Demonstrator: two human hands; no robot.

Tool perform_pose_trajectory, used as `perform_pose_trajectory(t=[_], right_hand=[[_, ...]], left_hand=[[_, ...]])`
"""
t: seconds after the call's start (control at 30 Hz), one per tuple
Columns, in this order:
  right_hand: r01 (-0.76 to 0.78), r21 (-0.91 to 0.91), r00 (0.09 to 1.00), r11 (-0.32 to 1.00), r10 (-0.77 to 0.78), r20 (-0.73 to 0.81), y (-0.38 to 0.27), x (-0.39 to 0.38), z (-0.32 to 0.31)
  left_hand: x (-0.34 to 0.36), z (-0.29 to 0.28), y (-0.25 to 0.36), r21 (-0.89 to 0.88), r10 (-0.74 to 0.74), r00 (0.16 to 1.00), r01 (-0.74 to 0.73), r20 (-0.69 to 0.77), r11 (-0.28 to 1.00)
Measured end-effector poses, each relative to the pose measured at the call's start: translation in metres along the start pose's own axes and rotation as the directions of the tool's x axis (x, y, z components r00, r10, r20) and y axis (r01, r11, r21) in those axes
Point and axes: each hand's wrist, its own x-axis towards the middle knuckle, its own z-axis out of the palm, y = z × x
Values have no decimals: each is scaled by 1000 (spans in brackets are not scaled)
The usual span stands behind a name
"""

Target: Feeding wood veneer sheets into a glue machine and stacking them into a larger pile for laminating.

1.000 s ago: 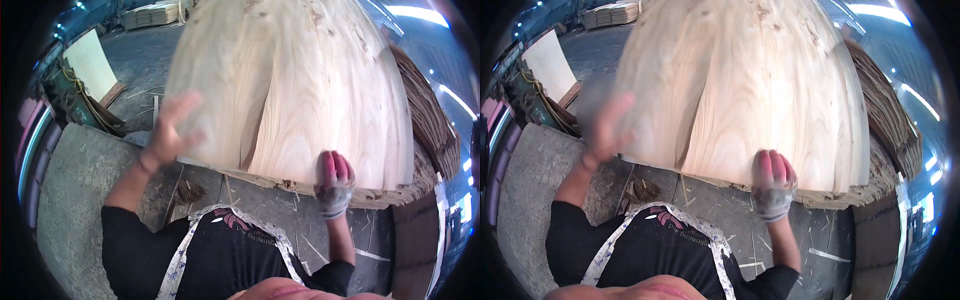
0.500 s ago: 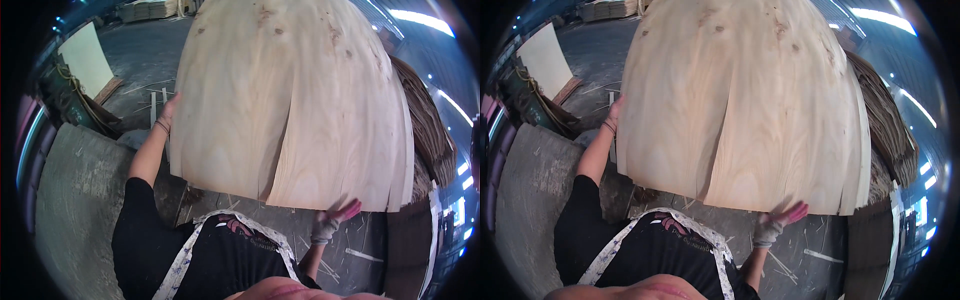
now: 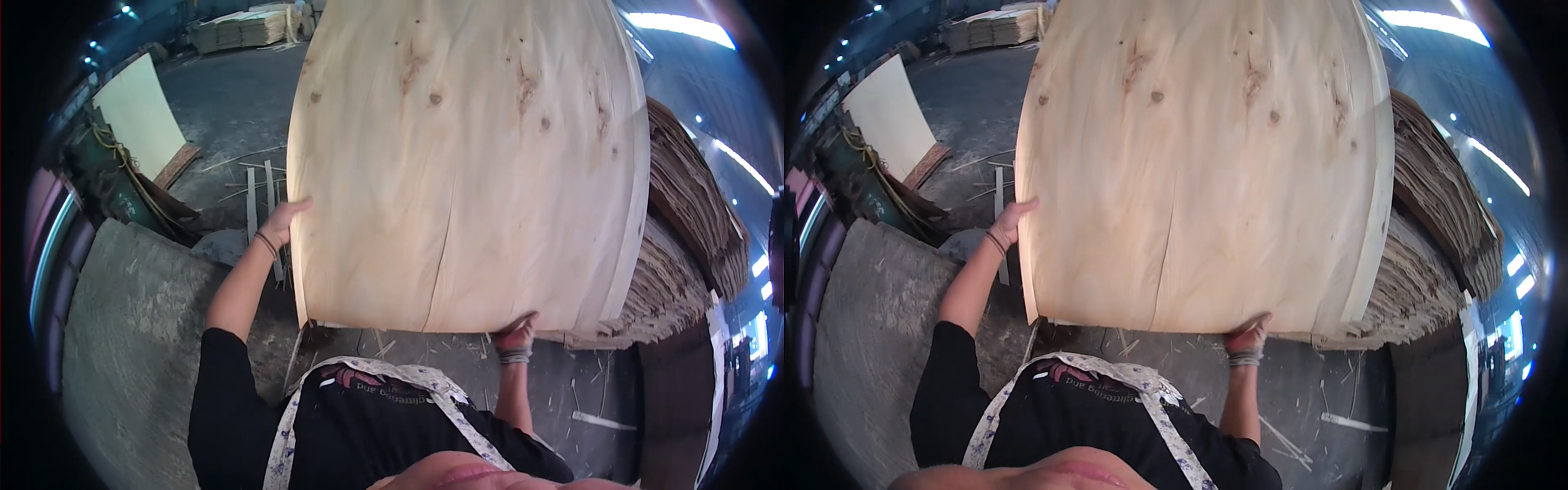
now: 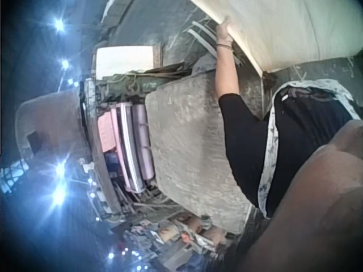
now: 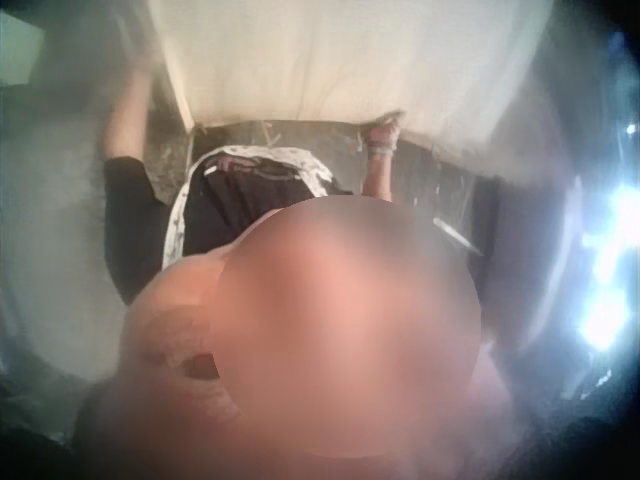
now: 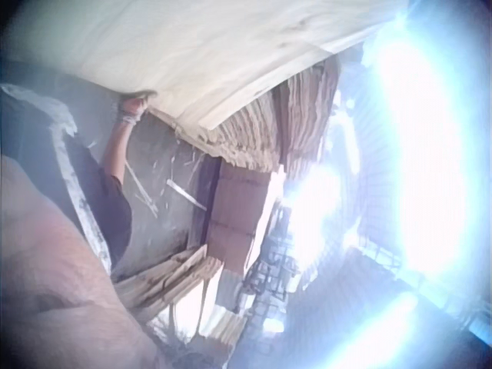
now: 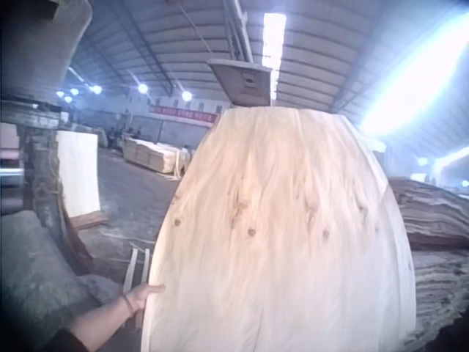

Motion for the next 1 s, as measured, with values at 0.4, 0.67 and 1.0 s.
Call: perform_pose_trajectory(t=[0.4,0.67,1.0], right_hand=[[-257,224,938,940,188,290,43,14,-96],[-446,126,882,886,412,227,71,-33,-77],[-764,-188,490,617,744,454,111,-134,-94]], left_hand=[[-176,78,-108,364,454,758,-303,-468,881],[-335,141,-102,570,655,564,-353,-502,742],[-565,240,-166,581,619,193,-218,-762,784]])
